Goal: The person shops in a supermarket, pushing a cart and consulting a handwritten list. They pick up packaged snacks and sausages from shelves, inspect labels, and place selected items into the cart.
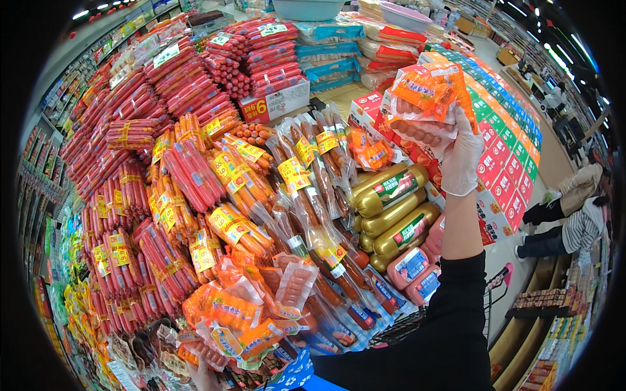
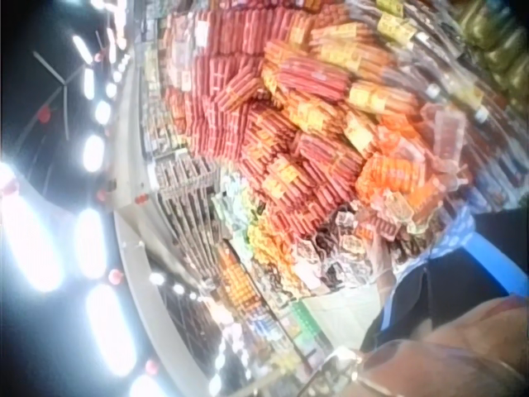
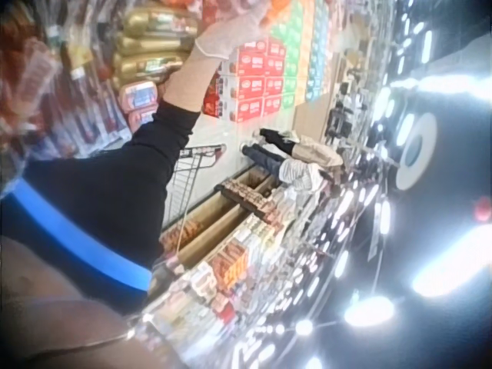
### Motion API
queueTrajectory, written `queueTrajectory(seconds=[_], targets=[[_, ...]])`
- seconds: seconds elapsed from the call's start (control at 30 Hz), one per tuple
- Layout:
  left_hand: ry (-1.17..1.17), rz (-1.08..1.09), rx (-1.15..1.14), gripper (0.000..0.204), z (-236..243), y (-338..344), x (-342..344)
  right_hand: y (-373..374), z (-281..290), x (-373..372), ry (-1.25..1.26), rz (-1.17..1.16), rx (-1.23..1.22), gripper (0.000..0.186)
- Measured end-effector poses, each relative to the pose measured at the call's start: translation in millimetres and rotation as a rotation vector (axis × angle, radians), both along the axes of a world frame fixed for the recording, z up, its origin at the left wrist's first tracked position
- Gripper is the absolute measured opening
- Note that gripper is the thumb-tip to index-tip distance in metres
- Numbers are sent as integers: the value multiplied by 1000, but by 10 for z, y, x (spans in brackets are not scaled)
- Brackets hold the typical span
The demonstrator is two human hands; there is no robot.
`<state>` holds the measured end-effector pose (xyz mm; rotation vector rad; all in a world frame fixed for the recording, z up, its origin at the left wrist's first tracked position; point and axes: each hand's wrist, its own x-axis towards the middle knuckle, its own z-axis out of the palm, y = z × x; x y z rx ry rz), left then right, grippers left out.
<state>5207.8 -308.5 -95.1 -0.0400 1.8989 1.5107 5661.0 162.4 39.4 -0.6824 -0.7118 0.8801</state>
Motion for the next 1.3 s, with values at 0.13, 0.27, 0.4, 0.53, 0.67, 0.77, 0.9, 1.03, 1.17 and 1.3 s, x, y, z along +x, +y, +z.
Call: queueTrajectory(seconds=[0.13, 0.27, 0.4, 0.53, 0.67, 0.77, 0.9, 1.03, 1.17, 1.3], targets=[[-93, -150, 222, 17, -27, -23, -60, -167, 91, -100, -134, -12, -23, 25], [-52, -158, 239, 22, -149, -68, -119, 146, -199, -319, -826, -387, 206, 30], [-41, -229, 340, 34, -316, -117, -205, 558, -705, -517, -1827, -561, 342, 39], [-5, -150, 313, 34, -441, -164, -234, 722, -1182, -694, -2070, 113, -312, 77], [33, -102, 305, 37, -416, -130, -190, 964, -1300, -776, -1891, 124, -319, 91], [-20, -80, 330, 29, -350, -96, -135, 1092, -1335, -655, -1933, 177, -454, 94], [45, -86, 315, 38, -293, -102, -114, 1267, -1547, -673, -2110, 11, -422, 70], [58, -99, 246, 48, -303, -122, -156, 1274, -1520, -582, -2188, -127, -257, 48], [73, -127, 294, 48, -326, -148, -154, 1063, -973, -544, -1713, 61, -324, 48], [104, -70, 374, 47, -375, -121, -115, 688, -267, -448, -1159, 271, -349, 47]])
